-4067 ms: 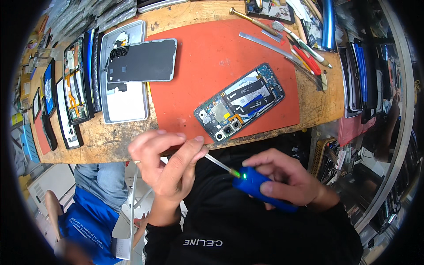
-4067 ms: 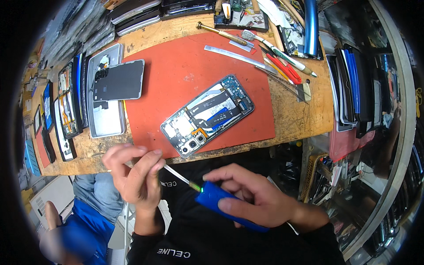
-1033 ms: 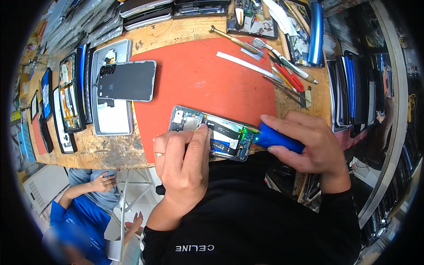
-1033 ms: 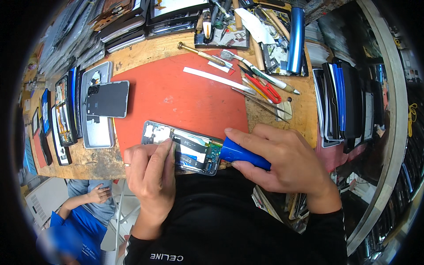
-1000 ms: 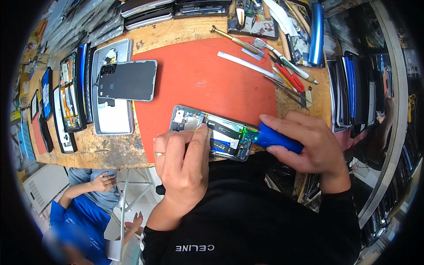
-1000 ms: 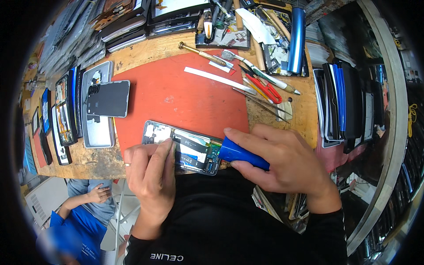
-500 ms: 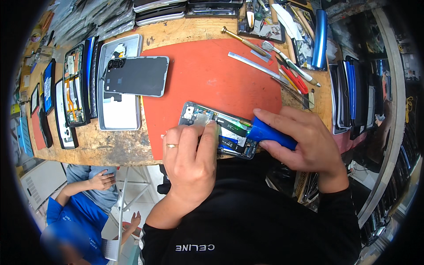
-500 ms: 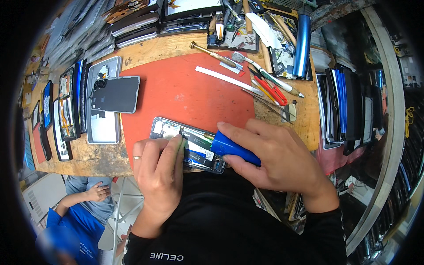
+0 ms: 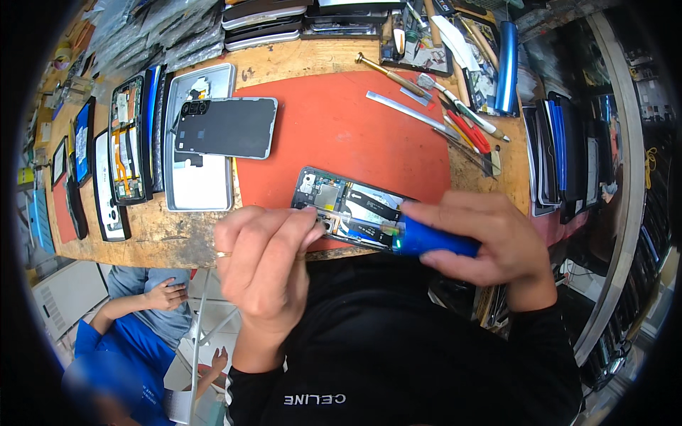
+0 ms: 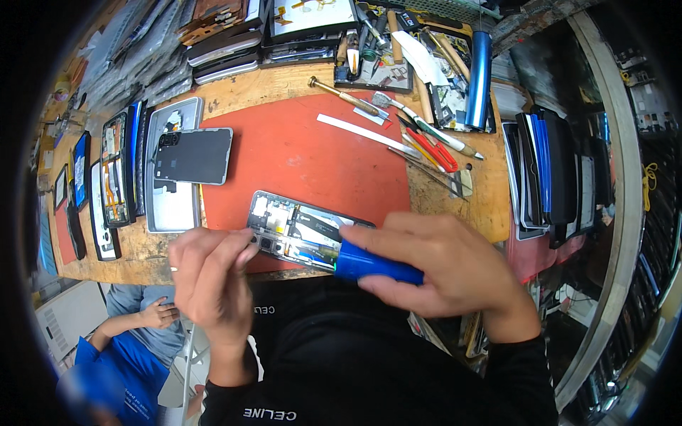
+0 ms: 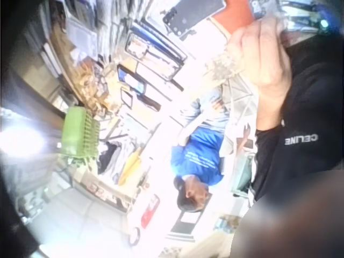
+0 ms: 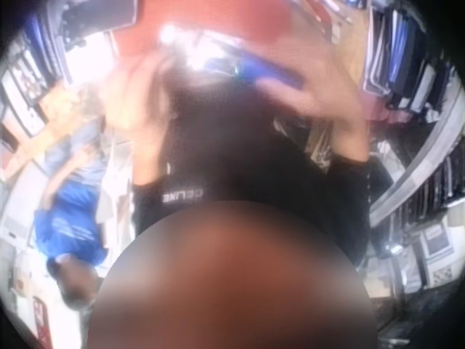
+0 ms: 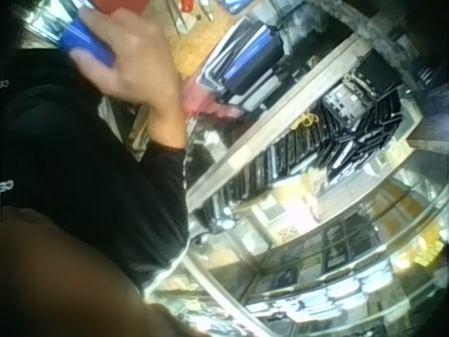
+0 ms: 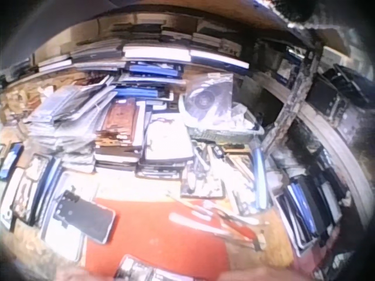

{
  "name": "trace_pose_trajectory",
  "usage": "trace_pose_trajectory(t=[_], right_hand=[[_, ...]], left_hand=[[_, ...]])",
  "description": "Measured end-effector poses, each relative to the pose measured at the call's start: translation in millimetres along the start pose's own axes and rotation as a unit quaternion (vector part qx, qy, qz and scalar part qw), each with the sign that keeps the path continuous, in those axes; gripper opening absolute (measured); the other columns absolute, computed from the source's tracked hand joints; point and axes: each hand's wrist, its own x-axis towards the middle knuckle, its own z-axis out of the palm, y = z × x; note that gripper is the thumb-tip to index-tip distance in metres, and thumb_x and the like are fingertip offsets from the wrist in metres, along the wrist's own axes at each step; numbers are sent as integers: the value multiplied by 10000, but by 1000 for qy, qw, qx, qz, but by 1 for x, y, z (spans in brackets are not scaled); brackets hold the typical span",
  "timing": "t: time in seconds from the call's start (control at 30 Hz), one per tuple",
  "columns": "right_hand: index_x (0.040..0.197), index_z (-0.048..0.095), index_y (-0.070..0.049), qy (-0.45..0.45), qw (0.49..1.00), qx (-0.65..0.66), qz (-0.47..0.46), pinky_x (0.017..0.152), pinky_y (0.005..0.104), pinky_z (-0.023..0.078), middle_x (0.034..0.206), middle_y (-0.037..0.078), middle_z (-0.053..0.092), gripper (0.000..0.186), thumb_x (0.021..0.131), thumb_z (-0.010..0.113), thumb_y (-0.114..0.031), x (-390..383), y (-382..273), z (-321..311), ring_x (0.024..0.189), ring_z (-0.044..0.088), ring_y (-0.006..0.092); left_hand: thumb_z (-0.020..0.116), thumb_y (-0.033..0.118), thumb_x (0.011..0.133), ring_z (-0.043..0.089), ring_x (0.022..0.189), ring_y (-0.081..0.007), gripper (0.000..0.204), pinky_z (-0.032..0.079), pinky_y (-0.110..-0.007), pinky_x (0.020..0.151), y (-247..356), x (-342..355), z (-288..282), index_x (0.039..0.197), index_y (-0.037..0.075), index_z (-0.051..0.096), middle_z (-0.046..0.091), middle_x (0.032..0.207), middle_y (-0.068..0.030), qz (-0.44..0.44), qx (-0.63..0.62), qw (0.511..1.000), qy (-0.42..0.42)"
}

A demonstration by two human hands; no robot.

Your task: The person handles a disassembled smartphone, connects a charging cable, and tests the device. They then move to a workbench, remove the back cover of another phone, and use a screwdriver to remove screws from the internal frame.

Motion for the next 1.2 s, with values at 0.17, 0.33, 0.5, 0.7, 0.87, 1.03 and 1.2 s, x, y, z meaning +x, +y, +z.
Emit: trace_pose_trajectory(t=[0.17,0.33,0.5,0.7,0.87,1.03,1.2], right_hand=[[1329,667,24,-74,993,79,-38,593,349,502,834,151,666,554,835,821,-174,-20,-4,-12,669,667,270],[1361,604,104,-148,970,175,-79,566,334,507,861,165,674,537,914,779,-137,-28,2,-16,678,682,254],[1385,584,99,-163,958,216,-92,556,322,510,882,164,679,557,925,774,-151,-29,1,-15,677,684,240],[1402,611,-11,-173,952,245,-64,590,371,518,893,124,669,526,931,758,-192,-32,2,-20,686,668,266],[1386,605,53,9,986,154,-63,637,313,526,1006,129,719,537,908,766,-131,-32,17,-41,758,691,175],[1359,645,-11,308,934,-163,83,778,275,532,1051,96,725,498,890,776,-117,-7,41,-32,863,649,119],[1303,635,5,443,887,-113,68,748,277,535,972,99,721,444,910,775,-145,27,87,-45,809,660,131]], left_hand=[[806,203,664,560,790,-202,208,432,-351,733,-8,0,-29,834,138,707,645,820,21,109,50,979,-162],[724,222,532,481,864,-184,245,362,-338,617,0,-9,-52,758,220,629,536,847,75,177,72,976,-109],[692,214,532,452,856,-173,224,360,-331,615,-2,-13,-63,747,226,629,532,836,76,201,86,972,-81],[649,95,755,494,760,-200,71,400,-351,618,-18,-30,-74,808,138,628,542,784,1,187,141,972,13],[566,-95,744,559,774,-299,199,456,-418,729,-77,-52,-124,931,-69,630,583,813,-138,78,133,983,101],[676,3,823,536,761,-263,110,411,-381,696,-83,-80,-107,919,-42,648,604,799,-129,0,62,995,83],[739,53,812,583,740,-272,70,457,-396,727,-46,-76,-76,861,23,699,695,828,-87,-18,-42,996,-77]])
